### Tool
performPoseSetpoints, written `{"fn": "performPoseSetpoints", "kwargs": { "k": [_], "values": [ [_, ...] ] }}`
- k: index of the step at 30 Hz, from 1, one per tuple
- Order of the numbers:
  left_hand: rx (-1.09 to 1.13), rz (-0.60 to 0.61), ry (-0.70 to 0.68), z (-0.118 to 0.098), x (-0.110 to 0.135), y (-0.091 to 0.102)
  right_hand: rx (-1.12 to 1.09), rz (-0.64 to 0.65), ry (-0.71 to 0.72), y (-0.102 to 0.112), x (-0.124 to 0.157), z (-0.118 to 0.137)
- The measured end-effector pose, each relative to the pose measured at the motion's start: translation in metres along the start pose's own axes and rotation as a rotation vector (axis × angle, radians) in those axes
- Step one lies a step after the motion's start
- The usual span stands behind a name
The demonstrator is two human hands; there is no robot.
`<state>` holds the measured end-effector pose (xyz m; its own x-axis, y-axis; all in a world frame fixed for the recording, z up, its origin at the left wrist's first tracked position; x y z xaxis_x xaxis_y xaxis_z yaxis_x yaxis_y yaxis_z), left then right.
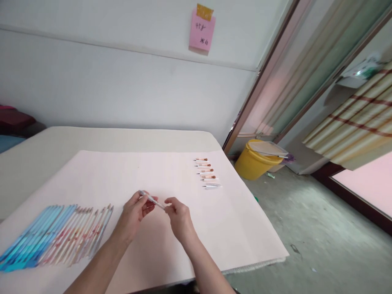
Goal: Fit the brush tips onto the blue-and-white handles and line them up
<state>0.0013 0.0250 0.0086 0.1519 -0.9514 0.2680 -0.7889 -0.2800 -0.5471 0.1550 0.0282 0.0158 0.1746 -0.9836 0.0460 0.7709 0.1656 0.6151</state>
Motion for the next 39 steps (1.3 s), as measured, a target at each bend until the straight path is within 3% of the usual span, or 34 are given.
{"fn": "performPoseSetpoints", "kwargs": {
  "k": [3, 7, 12, 17, 22, 28, 33, 39],
  "values": [
    [0.014, -0.050, -0.012, 0.001, -0.001, 0.004, 0.265, -0.171, 0.134, 0.000, 0.006, 0.010],
    [0.049, -0.070, -0.002, 0.001, -0.002, 0.005, 0.502, -0.147, 0.171, -0.009, 0.010, 0.015],
    [0.042, -0.095, -0.027, -0.006, -0.002, 0.006, 0.401, -0.076, 0.182, -0.010, 0.008, 0.018],
    [-0.041, -0.141, -0.144, -0.012, -0.003, 0.010, 0.325, -0.074, 0.199, -0.011, 0.010, 0.021],
    [0.062, -0.131, -0.083, -0.010, -0.006, 0.013, 0.181, -0.050, 0.163, -0.016, 0.008, 0.017],
    [-0.043, -0.191, -0.125, -0.013, -0.007, 0.015, 0.137, -0.050, 0.170, -0.017, 0.009, 0.018],
    [0.043, -0.141, -0.081, -0.011, -0.009, 0.015, 0.040, -0.006, 0.080, -0.016, 0.008, 0.017],
    [0.022, -0.181, -0.110, -0.012, -0.010, 0.018, -0.025, 0.022, 0.055, -0.017, 0.007, 0.016]
  ]
}}
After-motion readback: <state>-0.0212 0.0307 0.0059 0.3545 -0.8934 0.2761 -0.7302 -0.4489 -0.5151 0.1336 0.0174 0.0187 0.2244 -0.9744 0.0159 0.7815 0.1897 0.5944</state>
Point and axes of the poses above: each hand's wrist, its own x-axis away from the middle knuckle, its own y-axis out of the back of the hand, z = x × y, the point moved 4 cm from there along -x, towards the middle knuckle, and after that the axes turned 10 degrees about x, right-handed, at the moved point
